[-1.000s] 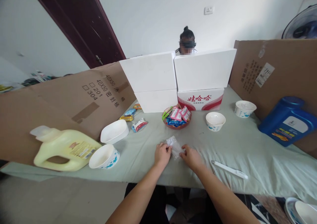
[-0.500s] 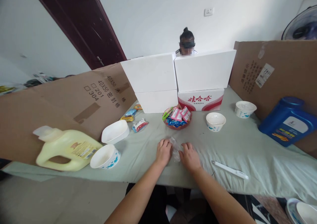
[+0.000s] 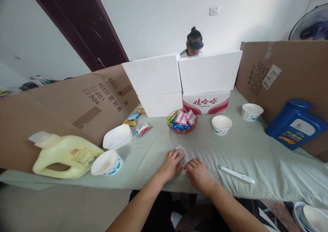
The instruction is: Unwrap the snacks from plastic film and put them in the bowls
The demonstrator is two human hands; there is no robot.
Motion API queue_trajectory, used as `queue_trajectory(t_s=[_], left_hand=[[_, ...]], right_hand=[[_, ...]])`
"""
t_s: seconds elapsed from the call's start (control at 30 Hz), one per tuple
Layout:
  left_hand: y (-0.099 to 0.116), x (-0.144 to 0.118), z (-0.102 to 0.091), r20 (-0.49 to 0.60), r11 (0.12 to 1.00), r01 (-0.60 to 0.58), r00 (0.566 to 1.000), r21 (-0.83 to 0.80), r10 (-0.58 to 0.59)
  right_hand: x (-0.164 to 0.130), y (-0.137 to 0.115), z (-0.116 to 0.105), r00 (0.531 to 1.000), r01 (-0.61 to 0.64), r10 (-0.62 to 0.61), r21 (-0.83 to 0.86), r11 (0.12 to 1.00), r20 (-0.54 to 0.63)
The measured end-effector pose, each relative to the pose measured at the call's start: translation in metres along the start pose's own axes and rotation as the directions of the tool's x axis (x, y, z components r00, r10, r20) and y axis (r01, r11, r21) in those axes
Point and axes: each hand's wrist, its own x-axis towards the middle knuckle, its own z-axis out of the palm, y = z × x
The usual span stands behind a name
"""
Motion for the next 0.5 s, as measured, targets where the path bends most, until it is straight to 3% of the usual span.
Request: queue_trajectory(t_s=[0.1,0.27,0.4,0.5], left_hand=[[0.004,-0.004,-0.002,0.017,0.998,-0.005,1.000,-0.066,0.006],[0.003,-0.003,-0.006,-0.025,0.991,-0.013,1.000,-0.137,0.010],[0.003,-0.014,-0.017,0.006,0.962,-0.138,0.990,-0.237,0.143],[0.003,-0.021,-0.022,0.039,0.922,-0.190,0.976,-0.337,0.215]], right_hand=[[-0.006,0.007,-0.005,1.000,-0.004,0.004,0.026,1.000,-0.001],[-0.004,0.011,0.007,1.000,-0.002,0.003,-0.030,1.000,0.023],[-0.003,0.001,0.005,0.992,0.125,-0.124,0.056,0.991,-0.018],[-0.001,-0.002,-0.001,0.994,0.104,-0.109,0.160,0.982,0.020]])
